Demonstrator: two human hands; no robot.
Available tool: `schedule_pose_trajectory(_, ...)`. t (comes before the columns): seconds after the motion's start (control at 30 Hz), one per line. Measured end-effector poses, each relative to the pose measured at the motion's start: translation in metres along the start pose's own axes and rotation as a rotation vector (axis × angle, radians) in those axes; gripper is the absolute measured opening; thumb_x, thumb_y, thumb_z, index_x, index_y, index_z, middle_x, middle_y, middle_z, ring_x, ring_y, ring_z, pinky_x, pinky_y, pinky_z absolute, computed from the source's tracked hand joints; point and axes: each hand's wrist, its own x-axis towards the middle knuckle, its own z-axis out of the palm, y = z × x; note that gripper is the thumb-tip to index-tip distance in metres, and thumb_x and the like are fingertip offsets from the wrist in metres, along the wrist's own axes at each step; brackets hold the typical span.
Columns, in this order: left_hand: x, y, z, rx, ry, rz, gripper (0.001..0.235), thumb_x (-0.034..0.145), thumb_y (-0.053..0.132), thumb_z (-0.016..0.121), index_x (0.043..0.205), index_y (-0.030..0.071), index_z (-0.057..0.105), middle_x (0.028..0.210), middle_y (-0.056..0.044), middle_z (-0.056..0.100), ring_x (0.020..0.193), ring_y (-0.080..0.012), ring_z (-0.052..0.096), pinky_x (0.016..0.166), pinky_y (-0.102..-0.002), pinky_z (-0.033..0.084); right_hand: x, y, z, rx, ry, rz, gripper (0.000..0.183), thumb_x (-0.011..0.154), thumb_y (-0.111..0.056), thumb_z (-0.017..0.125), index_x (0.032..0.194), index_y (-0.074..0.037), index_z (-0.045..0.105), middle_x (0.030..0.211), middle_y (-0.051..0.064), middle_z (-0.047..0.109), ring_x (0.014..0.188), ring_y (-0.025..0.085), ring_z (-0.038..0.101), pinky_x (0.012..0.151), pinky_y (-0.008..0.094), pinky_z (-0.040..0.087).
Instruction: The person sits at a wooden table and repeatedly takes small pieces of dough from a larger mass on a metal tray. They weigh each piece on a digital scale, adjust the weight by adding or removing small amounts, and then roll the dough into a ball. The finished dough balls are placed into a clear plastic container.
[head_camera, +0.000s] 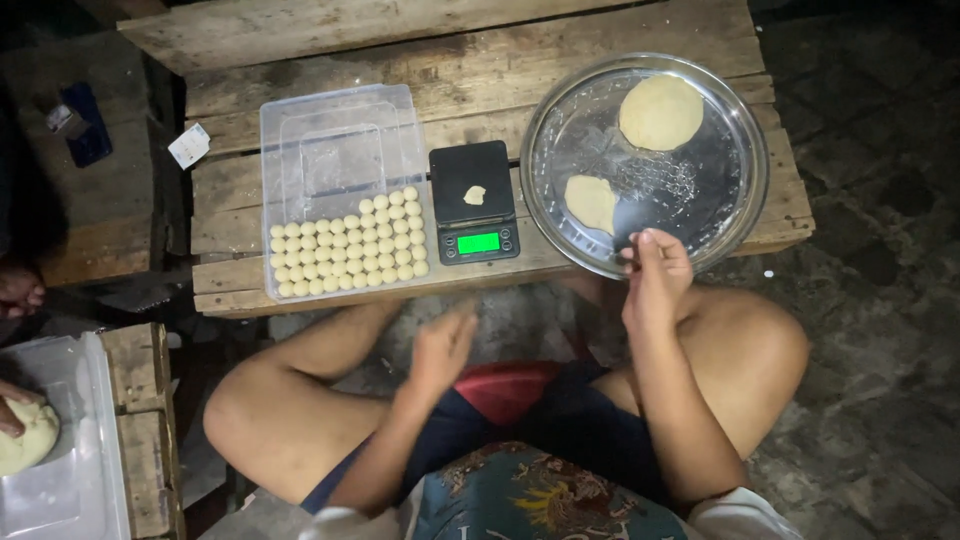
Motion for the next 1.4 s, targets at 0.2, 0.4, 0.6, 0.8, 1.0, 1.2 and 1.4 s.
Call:
schedule_pose_trajectory(0.2,-0.059,0.003,0.024,-0.149,-0.411,-0.399,0.023,0.096,0.038,0.068,0.104,0.02,0.08,0.089,-0.008,0.079,0.09,-0.0333,0.076,0.079,-0.049,0.061,0.013,0.016,-0.007,-0.04,0.015,-0.032,0.018,0.092,-0.005,0.08,0.106,-0.008,0.07,0.084,0.004,0.073,0.064,0.011,0.071,0.046,0.016,0.05)
schedule_pose_trajectory(0.4,-0.048,-0.017,0.032,-0.095,-0.49,-0.271,0.023,0.096,0.036,0.065,0.098,0.017,0.078,0.086,-0.014,0.078,0.087,-0.0388,0.075,0.073,-0.053,0.059,0.013,0.015,0.005,-0.149,0.08,-0.067,0.018,0.107,-0.023,0.059,0.097,-0.012,0.069,0.077,0.004,0.07,0.057,0.009,0.067,0.044,0.015,0.047)
schedule_pose_trajectory(0.6,-0.038,-0.008,0.023,-0.151,-0.479,-0.369,0.023,0.099,0.029,0.062,0.105,0.01,0.076,0.096,-0.017,0.078,0.093,-0.0408,0.075,0.077,-0.053,0.059,0.019,0.026,0.001,-0.173,0.028,-0.054,0.048,0.114,-0.042,0.046,0.073,-0.016,0.049,0.058,0.008,0.06,0.045,0.015,0.062,0.041,0.021,0.047)
schedule_pose_trajectory(0.8,-0.047,-0.027,0.035,-0.12,-0.656,-0.491,0.036,0.099,0.037,0.059,0.126,0.016,0.07,0.115,-0.013,0.076,0.116,-0.0369,0.068,0.098,-0.055,0.052,0.013,0.005,0.031,-0.362,-0.101,-0.087,0.008,0.102,-0.016,0.068,0.097,-0.01,0.067,0.071,0.004,0.066,0.053,0.009,0.065,0.048,0.018,0.053)
schedule_pose_trajectory(1.0,-0.048,-0.03,0.04,-0.305,-0.576,-0.473,0.027,0.097,0.034,0.067,0.117,0.018,0.076,0.102,-0.014,0.077,0.105,-0.0347,0.072,0.092,-0.049,0.056,-0.018,0.001,0.056,-0.481,-0.297,-0.243,0.018,0.086,-0.001,0.081,0.102,-0.004,0.072,0.077,0.008,0.07,0.068,0.013,0.069,0.061,0.023,0.055)
schedule_pose_trajectory(1.2,-0.026,0.012,-0.001,-1.186,-0.548,-0.768,0.071,0.105,0.042,0.027,0.14,-0.013,0.055,0.126,-0.036,0.066,0.114,-0.0455,0.064,0.099,-0.057,0.048,-0.12,0.034,0.055,-0.738,-0.879,-0.57,0.005,0.083,-0.016,0.085,0.087,-0.015,0.081,0.103,0.004,0.079,0.094,0.024,0.074,0.087,0.035,0.056)
schedule_pose_trajectory(1.4,-0.046,-0.016,0.033,-1.643,-0.444,-0.922,0.032,0.1,0.027,0.071,0.119,0.003,0.067,0.099,-0.009,0.073,0.093,-0.0256,0.073,0.084,-0.041,0.058,-0.163,0.011,0.064,-0.893,-0.948,-0.526,0.006,0.09,-0.024,0.081,0.092,-0.02,0.084,0.099,0.0,0.08,0.094,0.025,0.075,0.086,0.04,0.057)
